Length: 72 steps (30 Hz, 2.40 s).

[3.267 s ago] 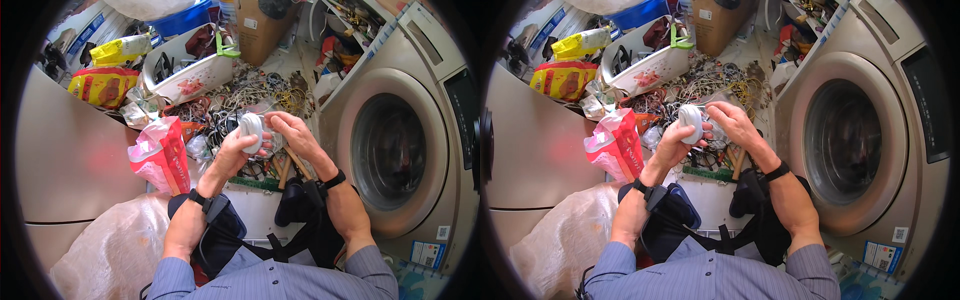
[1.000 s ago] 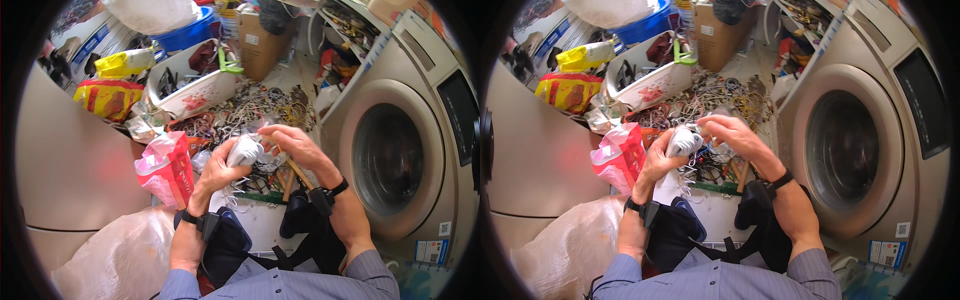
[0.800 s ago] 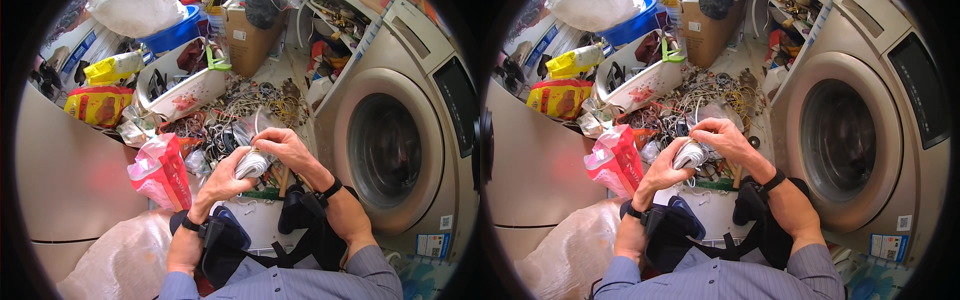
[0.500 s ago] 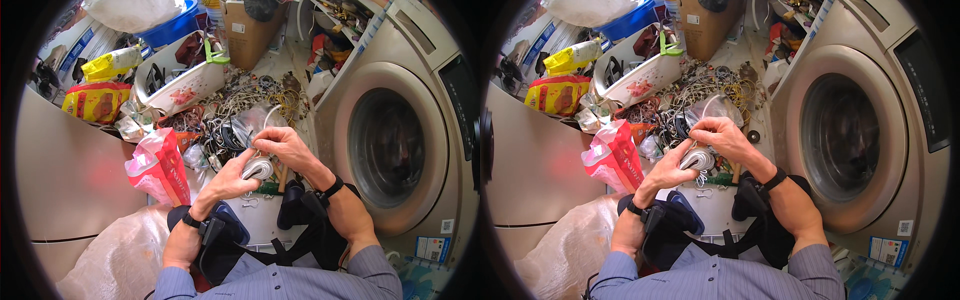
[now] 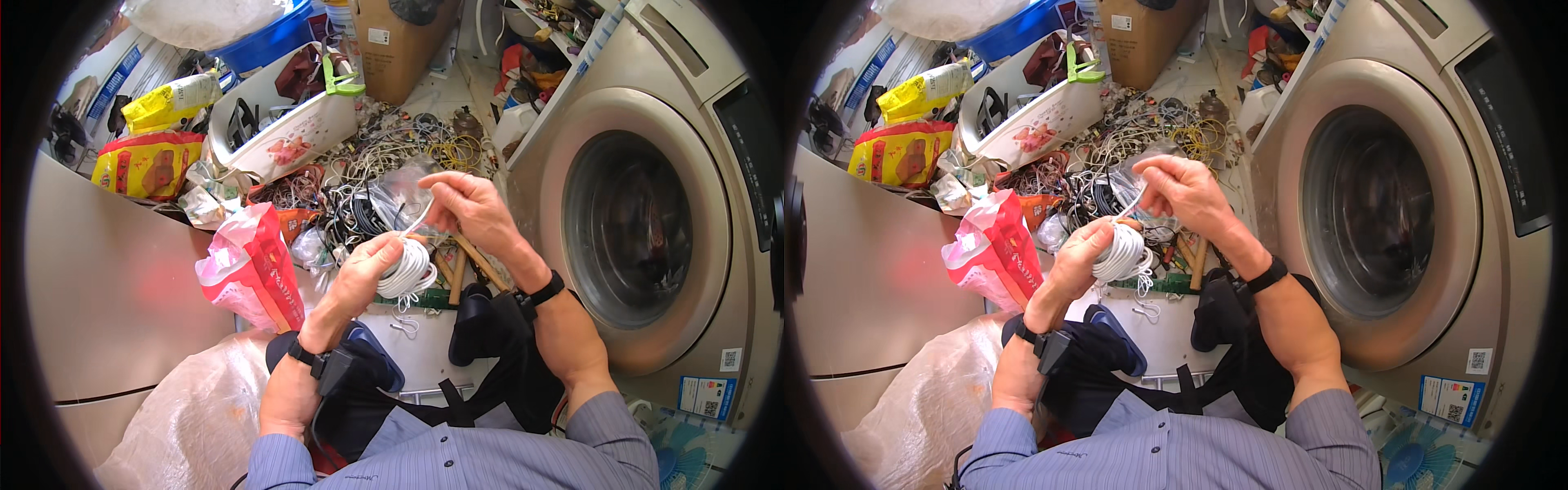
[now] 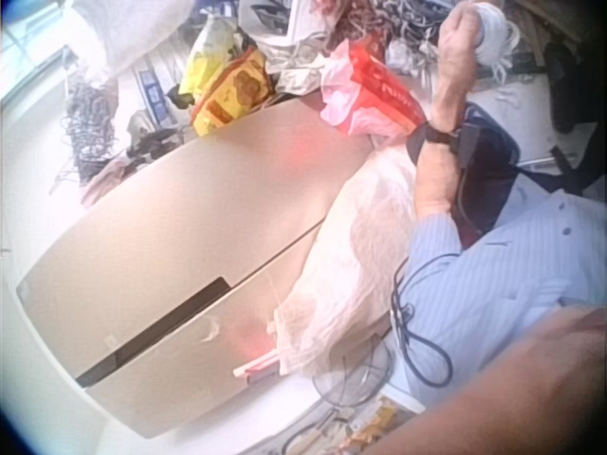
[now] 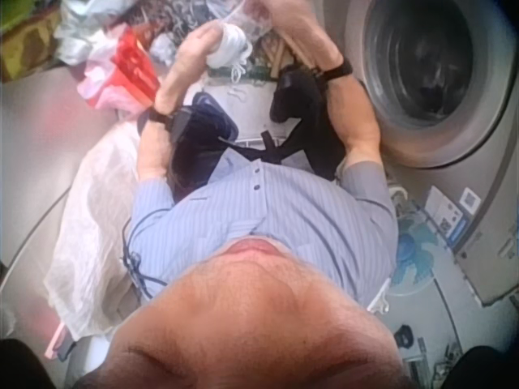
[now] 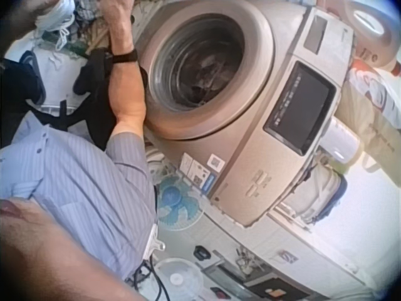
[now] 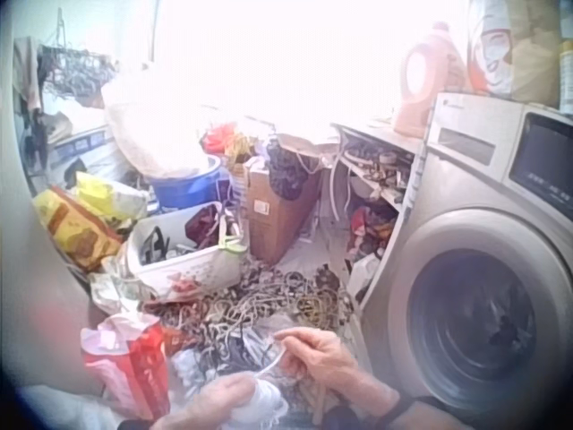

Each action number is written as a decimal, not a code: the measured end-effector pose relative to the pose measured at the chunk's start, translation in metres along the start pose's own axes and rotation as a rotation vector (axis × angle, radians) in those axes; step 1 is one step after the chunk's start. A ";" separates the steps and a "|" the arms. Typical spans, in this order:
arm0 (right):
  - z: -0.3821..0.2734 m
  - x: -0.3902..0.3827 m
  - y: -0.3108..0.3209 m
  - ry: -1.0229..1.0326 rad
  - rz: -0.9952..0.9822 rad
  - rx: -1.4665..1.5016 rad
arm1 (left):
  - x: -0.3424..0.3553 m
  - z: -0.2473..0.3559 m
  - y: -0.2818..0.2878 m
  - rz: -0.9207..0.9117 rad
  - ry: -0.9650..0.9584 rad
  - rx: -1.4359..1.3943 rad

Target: Carrying a standing fan through the house and then stripping a wire with pliers in a utility area.

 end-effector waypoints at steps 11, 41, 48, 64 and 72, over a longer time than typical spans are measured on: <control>-0.019 0.003 0.021 0.036 0.041 0.063 | -0.002 0.001 0.007 0.037 -0.012 -0.155; -0.015 -0.011 -0.043 0.487 -0.422 -0.667 | 0.006 -0.001 0.018 0.333 -0.073 0.595; -0.029 -0.005 -0.020 0.365 -0.269 -0.634 | -0.005 0.011 0.026 0.400 -0.160 0.677; -0.085 0.006 0.013 0.294 -0.017 -0.515 | -0.059 0.063 0.111 0.669 -0.369 0.206; -0.082 0.045 -0.055 -0.108 -0.533 -0.768 | -0.067 0.076 0.162 0.702 -0.539 -0.098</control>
Point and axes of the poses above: each hand's wrist, its own x-axis towards the middle knuckle, its own y-axis out of the back of the hand, z = x × y, the point moved 8 cm from there along x, towards the middle knuckle, and after that the axes turned 15 degrees about y, right-handed, at the moved point
